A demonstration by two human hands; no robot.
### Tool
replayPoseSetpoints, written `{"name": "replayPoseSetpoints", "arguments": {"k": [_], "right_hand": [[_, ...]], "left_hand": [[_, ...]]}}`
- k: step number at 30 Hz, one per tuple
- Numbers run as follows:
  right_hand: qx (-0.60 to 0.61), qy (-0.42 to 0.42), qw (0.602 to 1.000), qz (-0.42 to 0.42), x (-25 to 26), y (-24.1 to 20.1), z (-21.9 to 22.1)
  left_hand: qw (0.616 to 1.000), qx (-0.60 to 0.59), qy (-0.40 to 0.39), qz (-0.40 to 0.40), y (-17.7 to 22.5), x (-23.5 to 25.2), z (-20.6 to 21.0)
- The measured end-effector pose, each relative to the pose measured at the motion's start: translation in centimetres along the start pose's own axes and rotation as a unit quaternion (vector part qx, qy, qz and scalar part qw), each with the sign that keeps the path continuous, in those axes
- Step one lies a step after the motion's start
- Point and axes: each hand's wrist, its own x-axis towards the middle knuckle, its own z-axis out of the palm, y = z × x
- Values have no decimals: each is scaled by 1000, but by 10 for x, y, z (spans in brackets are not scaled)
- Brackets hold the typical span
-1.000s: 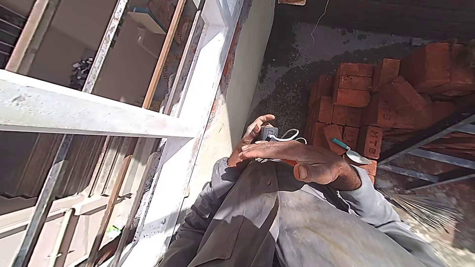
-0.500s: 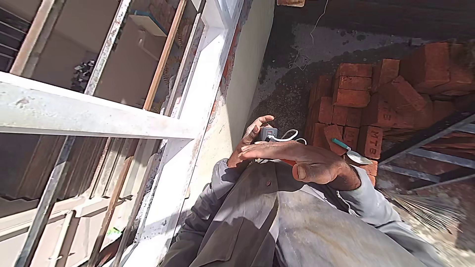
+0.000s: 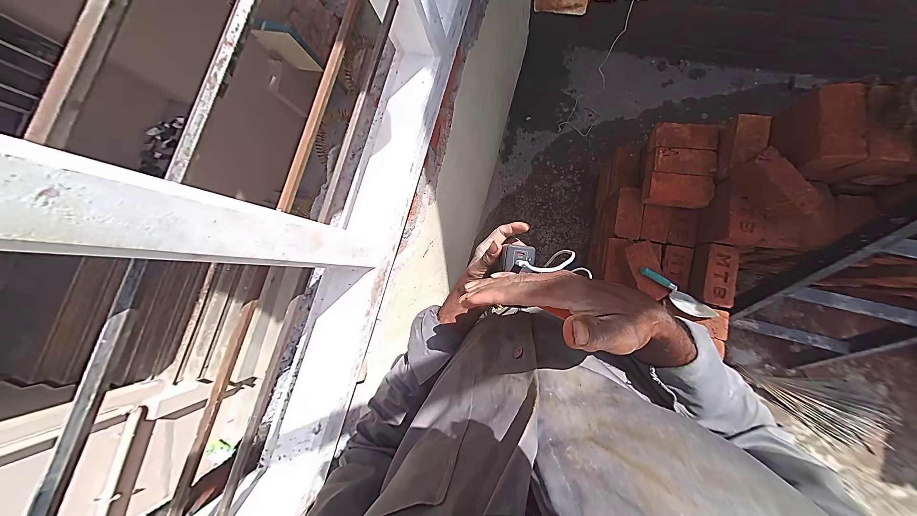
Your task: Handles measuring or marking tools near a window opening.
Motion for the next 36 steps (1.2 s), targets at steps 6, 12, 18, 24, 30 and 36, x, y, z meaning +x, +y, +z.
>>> {"name": "replayPoseSetpoints", "arguments": {"k": [6,12,18,24,30,36], "right_hand": [[-4,-1,1000,11,-1,-1,0],[-8,1,1000,13,-3,1,1],[4,3,1000,6,-3,2,3],[3,0,1000,1,-3,1,3],[-4,2,1000,-5,-2,1,4],[2,1,1000,0,-1,1,5]], "left_hand": [[999,-24,13,-22,-1,1,1],[999,-33,3,-21,-5,2,-1],[999,-26,-17,-21,-47,9,-37],[999,-15,23,-25,-13,-1,-5],[999,-42,2,-5,-10,-1,-2],[992,-119,-33,-20,-64,19,-46]]}}
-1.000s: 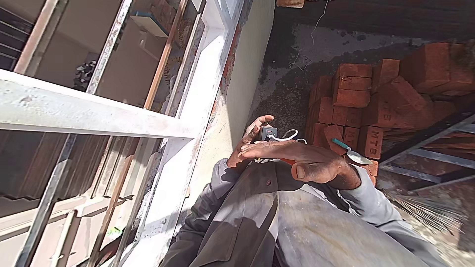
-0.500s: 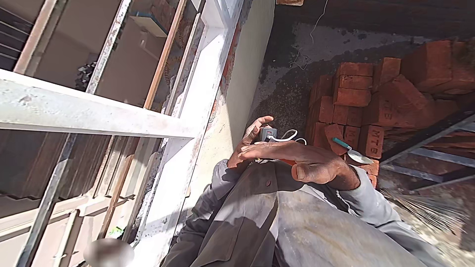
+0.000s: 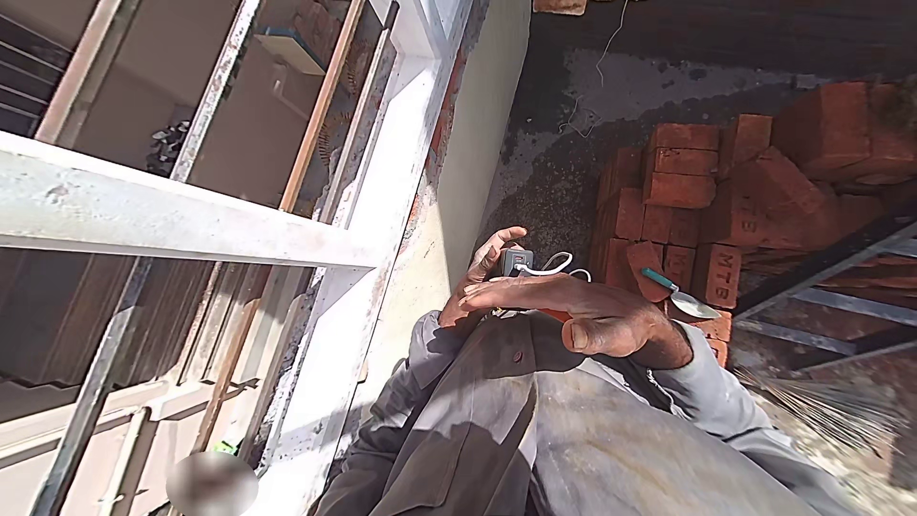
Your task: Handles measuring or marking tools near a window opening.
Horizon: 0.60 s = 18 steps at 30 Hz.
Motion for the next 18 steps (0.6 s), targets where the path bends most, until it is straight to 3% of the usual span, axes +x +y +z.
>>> {"name": "replayPoseSetpoints", "arguments": {"k": [18], "right_hand": [[15,3,1000,-16,-2,2,0]], "left_hand": [[1000,22,17,-7,2,-3,4]]}}
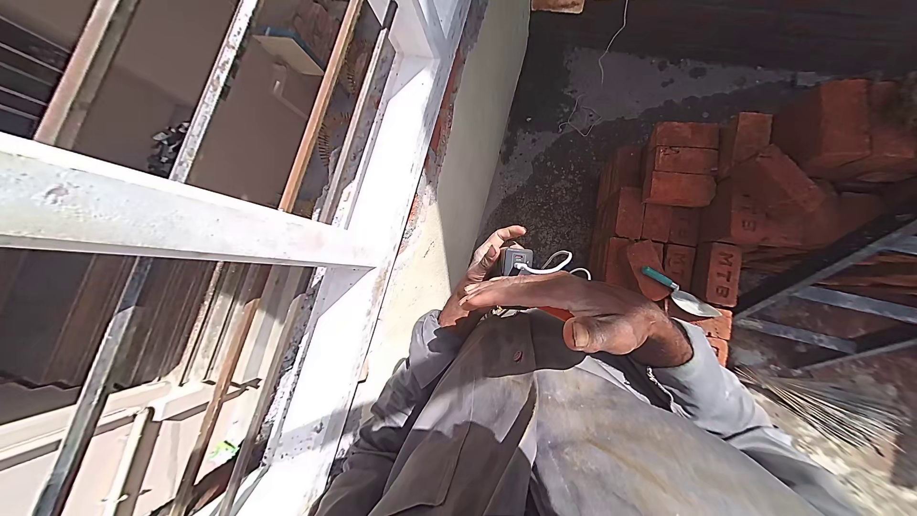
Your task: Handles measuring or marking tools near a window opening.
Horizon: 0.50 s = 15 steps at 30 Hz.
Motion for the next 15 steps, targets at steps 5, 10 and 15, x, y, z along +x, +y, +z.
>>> {"name": "replayPoseSetpoints", "arguments": {"k": [5,10,15], "right_hand": [[-1,12,1000,23,-1,1,0],[11,28,999,16,1,6,-2],[-11,32,999,20,2,6,-5]], "left_hand": [[998,55,10,5,7,-5,9],[999,31,27,3,-4,-15,2],[990,-137,23,-24,-5,-9,5]]}}
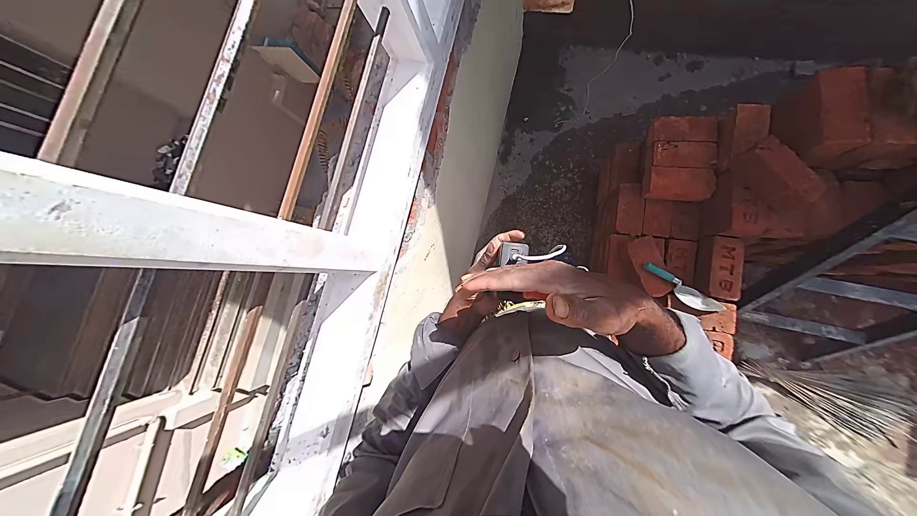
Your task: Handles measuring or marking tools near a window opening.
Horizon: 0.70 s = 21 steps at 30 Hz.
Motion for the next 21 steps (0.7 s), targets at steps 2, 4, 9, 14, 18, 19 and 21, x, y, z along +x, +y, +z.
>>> {"name": "replayPoseSetpoints", "arguments": {"k": [2,4,9,14,18,19,21], "right_hand": [[-9,2,1000,2,1,0,-1],[-2,1,1000,-3,1,0,-2],[-5,6,1000,-2,1,2,-4],[-1,11,1000,-6,-1,5,-6],[-37,50,998,-11,-5,-6,-14],[-41,74,996,-25,-8,-9,-18],[-20,148,987,-64,-17,-13,-28]], "left_hand": [[999,-24,-23,-2,-2,2,-7],[999,-38,-29,-5,-1,4,-8],[1000,-12,-23,4,4,3,3],[999,-33,-29,0,0,7,-7],[997,-62,36,4,13,7,29],[994,-69,80,6,16,6,41],[989,-83,126,11,17,5,44]]}}
